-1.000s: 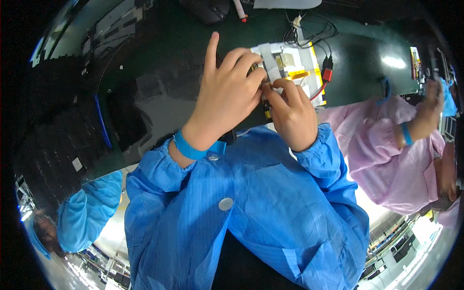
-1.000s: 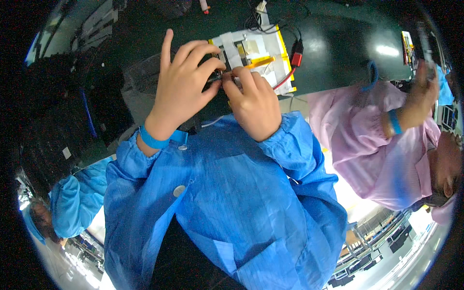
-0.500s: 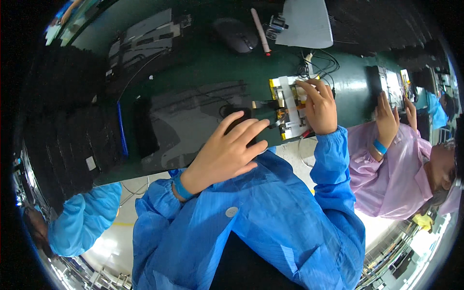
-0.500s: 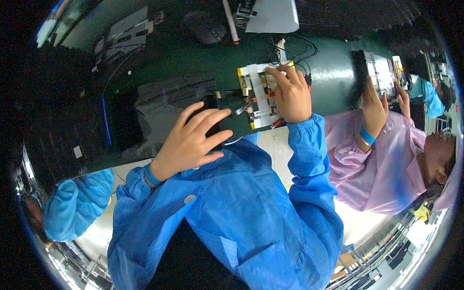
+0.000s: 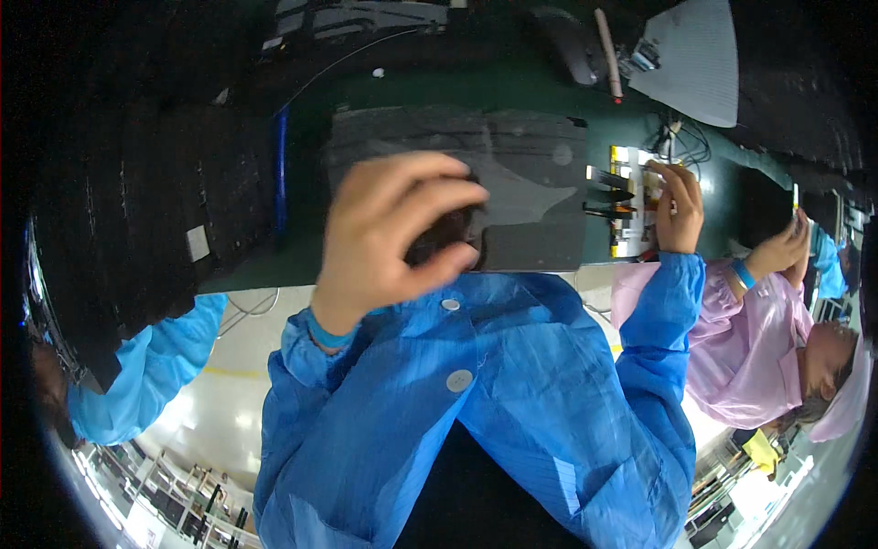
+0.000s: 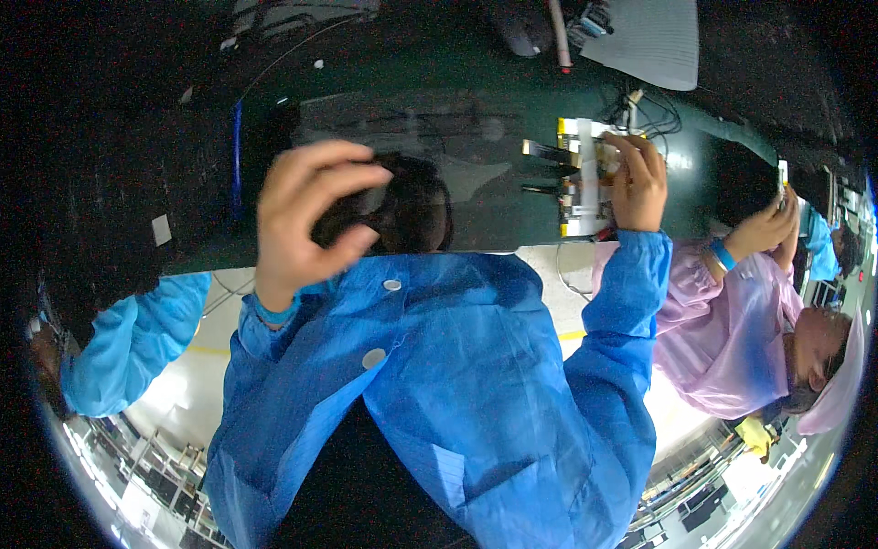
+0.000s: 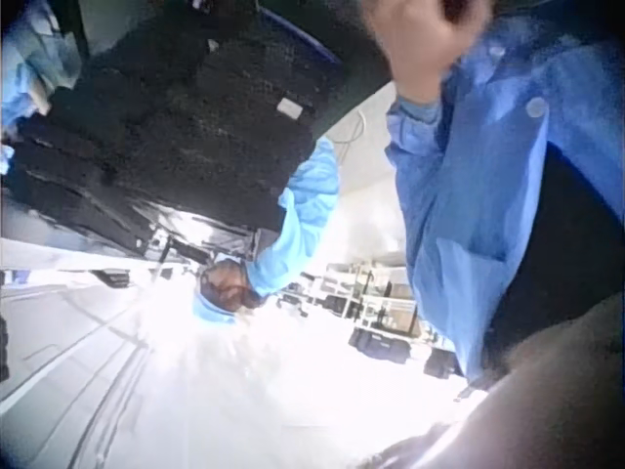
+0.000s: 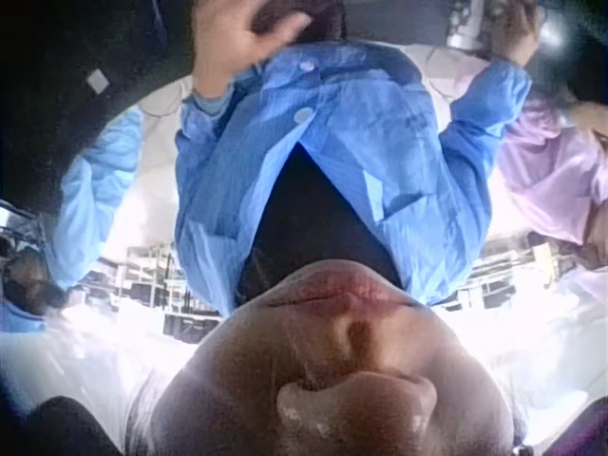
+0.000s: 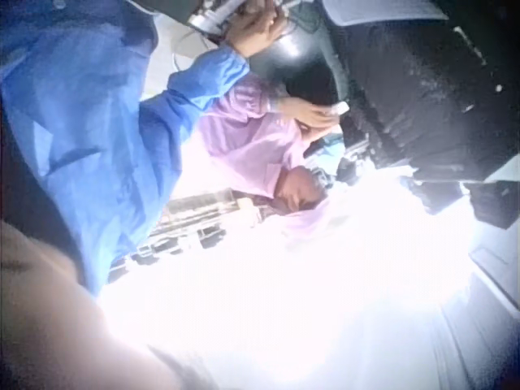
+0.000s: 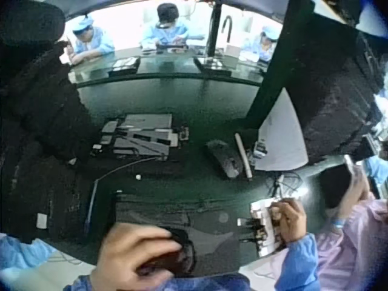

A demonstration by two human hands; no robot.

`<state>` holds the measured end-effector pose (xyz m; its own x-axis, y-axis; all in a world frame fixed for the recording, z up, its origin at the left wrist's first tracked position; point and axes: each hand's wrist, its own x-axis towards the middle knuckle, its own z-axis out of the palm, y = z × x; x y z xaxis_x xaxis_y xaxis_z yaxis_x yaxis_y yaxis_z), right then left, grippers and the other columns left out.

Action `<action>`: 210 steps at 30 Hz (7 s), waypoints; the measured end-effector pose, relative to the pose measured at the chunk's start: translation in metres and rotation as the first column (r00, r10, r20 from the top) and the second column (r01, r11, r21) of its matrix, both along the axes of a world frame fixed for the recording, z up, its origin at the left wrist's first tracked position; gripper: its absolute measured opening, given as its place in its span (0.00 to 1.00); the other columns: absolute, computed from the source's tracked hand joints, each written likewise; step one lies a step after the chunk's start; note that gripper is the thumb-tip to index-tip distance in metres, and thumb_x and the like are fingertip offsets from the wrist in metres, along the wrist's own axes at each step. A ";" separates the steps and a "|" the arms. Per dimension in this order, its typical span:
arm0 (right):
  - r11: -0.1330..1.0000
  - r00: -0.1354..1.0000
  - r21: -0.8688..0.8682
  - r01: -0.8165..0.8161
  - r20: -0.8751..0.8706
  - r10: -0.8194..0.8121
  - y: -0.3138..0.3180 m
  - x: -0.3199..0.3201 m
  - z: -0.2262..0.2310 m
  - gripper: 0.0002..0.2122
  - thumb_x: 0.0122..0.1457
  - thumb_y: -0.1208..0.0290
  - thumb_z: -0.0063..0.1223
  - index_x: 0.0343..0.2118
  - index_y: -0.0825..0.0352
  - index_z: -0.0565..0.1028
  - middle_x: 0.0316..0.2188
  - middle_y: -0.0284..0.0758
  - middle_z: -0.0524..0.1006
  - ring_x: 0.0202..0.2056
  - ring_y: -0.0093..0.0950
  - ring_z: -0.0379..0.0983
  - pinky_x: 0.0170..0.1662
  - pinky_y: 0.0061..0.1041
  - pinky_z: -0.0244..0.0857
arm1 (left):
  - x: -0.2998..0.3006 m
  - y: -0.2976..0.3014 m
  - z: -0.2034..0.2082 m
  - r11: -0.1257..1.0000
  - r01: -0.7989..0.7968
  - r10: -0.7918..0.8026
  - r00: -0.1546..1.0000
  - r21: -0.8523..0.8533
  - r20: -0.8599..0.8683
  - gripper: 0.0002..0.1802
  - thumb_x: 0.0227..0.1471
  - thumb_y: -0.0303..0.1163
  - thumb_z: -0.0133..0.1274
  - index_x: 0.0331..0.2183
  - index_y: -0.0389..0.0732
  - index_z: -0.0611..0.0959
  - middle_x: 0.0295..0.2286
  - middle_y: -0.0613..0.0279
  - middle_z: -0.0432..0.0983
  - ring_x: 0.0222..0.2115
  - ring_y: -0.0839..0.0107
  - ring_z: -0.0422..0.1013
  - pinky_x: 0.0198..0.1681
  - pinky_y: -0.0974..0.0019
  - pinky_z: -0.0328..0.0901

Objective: The person tests tablet screens by connecting them to testing cables, interacting with the displays by hand, peeling protective film, and disconnecting the cables before sorting the tablets.

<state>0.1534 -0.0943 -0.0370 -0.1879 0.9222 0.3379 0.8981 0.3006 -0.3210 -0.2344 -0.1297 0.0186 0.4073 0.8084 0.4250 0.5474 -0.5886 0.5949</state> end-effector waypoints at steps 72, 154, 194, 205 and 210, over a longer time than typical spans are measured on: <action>0.797 0.732 0.045 -0.603 -0.368 0.574 -0.065 -0.159 0.029 0.26 0.37 0.77 0.65 0.43 0.71 0.68 0.39 0.41 0.77 0.32 0.35 0.70 0.36 0.31 0.65 | -0.036 -0.051 -0.040 0.861 -0.462 0.471 0.882 -0.210 -0.011 0.46 0.40 0.39 0.60 0.59 0.41 0.58 0.55 0.47 0.60 0.53 0.50 0.61 0.55 0.55 0.56; 0.430 0.179 -0.018 -0.903 -0.924 0.337 -0.066 -0.204 0.049 0.11 0.49 0.69 0.58 0.35 0.67 0.77 0.41 0.42 0.74 0.39 0.38 0.74 0.42 0.30 0.70 | -0.037 -0.002 -0.042 0.757 -0.227 0.649 0.370 -0.612 0.665 0.44 0.55 0.61 0.20 0.59 0.34 0.58 0.58 0.46 0.55 0.60 0.56 0.51 0.62 0.56 0.46; 0.967 0.929 0.140 -0.211 -0.277 0.243 -0.047 -0.163 0.083 0.25 0.41 0.86 0.59 0.47 0.70 0.72 0.45 0.40 0.75 0.46 0.35 0.70 0.48 0.30 0.63 | -0.026 -0.020 0.006 0.910 -0.413 0.414 0.907 -0.031 0.072 0.05 0.37 0.26 0.62 0.23 0.45 0.82 0.38 0.60 0.75 0.40 0.66 0.70 0.42 0.64 0.64; 0.982 0.960 -0.179 -0.067 -0.280 0.014 -0.038 -0.130 0.072 0.09 0.37 0.89 0.46 0.22 0.67 0.72 0.42 0.41 0.71 0.41 0.35 0.72 0.43 0.31 0.65 | -0.044 -0.019 -0.025 0.814 -0.501 0.562 0.807 -0.294 0.181 0.25 0.57 0.42 0.42 0.51 0.37 0.73 0.51 0.49 0.67 0.53 0.53 0.62 0.56 0.57 0.55; 0.982 0.995 -0.175 -0.065 -0.091 0.050 -0.023 -0.110 0.060 0.09 0.44 0.90 0.41 0.25 0.71 0.71 0.45 0.48 0.73 0.47 0.41 0.72 0.44 0.32 0.66 | -0.039 -0.019 -0.055 0.750 -0.521 0.618 0.771 -0.408 0.151 0.30 0.60 0.50 0.33 0.54 0.40 0.71 0.54 0.49 0.63 0.56 0.54 0.57 0.60 0.56 0.49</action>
<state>0.0439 -0.1175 0.0232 -0.2200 0.9574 0.1869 0.8477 0.2824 -0.4490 -0.2737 -0.1491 -0.0362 -0.2625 0.9581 0.1143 0.5114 0.0377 0.8585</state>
